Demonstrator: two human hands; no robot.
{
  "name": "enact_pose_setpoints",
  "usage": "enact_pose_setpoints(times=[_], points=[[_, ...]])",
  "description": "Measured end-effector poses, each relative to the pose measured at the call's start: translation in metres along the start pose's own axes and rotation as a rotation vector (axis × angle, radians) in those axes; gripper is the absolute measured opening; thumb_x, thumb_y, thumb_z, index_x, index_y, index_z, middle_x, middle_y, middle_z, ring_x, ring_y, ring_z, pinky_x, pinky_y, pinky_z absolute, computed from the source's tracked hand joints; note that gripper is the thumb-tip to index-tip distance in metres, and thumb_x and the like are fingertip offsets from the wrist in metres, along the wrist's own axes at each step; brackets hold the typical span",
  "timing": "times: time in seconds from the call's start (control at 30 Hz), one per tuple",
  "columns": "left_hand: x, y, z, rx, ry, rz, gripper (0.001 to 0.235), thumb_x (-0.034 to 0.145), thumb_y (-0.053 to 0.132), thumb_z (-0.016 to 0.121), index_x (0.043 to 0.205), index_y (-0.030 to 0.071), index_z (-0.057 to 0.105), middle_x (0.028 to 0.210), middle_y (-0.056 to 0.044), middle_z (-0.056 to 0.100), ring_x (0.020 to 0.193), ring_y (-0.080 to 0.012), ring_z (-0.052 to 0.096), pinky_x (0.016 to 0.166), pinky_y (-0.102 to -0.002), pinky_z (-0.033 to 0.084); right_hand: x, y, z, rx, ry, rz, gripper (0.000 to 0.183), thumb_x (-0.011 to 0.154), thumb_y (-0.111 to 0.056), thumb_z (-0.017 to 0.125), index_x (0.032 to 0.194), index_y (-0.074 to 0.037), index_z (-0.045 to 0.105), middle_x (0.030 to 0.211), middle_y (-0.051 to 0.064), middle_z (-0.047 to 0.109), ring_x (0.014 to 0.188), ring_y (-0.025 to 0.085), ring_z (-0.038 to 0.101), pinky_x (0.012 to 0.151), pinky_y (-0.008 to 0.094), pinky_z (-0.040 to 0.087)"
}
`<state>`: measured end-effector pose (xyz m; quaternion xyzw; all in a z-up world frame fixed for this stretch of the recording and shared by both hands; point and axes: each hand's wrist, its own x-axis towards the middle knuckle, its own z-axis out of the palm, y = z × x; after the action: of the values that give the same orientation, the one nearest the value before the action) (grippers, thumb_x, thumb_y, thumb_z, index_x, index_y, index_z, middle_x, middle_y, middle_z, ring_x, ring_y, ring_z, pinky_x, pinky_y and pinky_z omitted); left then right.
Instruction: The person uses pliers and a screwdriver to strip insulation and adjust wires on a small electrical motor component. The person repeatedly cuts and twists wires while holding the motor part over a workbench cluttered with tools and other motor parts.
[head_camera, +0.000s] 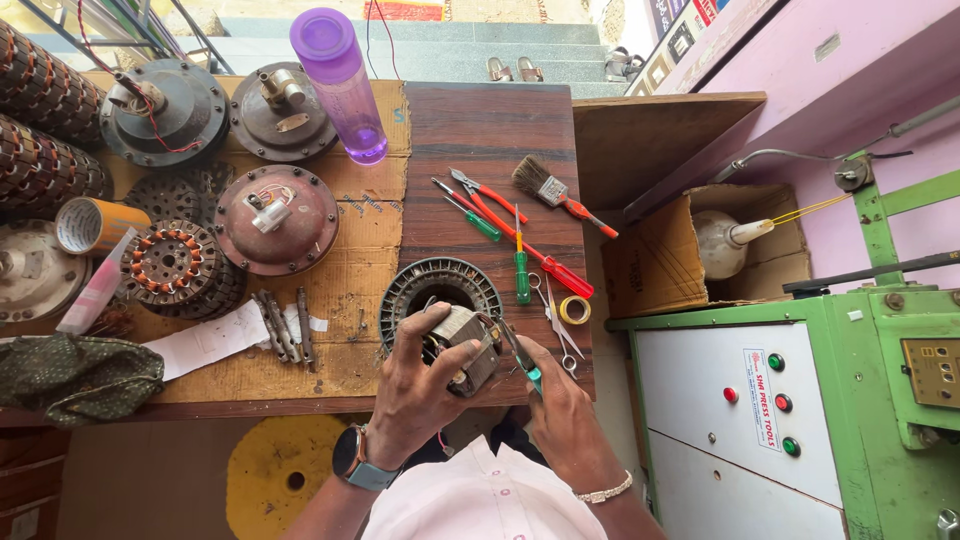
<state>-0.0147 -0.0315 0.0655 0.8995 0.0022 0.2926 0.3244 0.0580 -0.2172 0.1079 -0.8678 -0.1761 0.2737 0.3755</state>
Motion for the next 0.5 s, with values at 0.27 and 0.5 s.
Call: enact_pose_setpoints(times=[0.27,0.5], points=[[-0.005,0.012,-0.006,-0.047,0.050,0.057,0.073,0.069,0.033,0.098,0.127,0.024,0.054,0.143,-0.014,0.040,0.135,-0.0414,0.050,0.108,-0.050,0.053,0.003,-0.004,-0.004,0.128,-0.030,-0.226,0.034,0.099,-0.019,0.061,0.131,-0.009,0.052,0.111,0.016,0.071,0.100,0.030,0.072,0.086,0.042,0.056],[-0.008,0.017,-0.012,-0.148,0.078,0.108,0.076,0.070,0.033,0.100,0.130,0.028,0.053,0.145,-0.015,0.039,0.139,-0.0407,0.046,0.113,-0.053,0.049,0.000,0.016,-0.002,0.309,-0.187,-0.191,0.029,0.102,-0.024,0.059,0.124,-0.007,0.054,0.094,0.010,0.071,0.088,0.020,0.071,0.080,0.037,0.056]])
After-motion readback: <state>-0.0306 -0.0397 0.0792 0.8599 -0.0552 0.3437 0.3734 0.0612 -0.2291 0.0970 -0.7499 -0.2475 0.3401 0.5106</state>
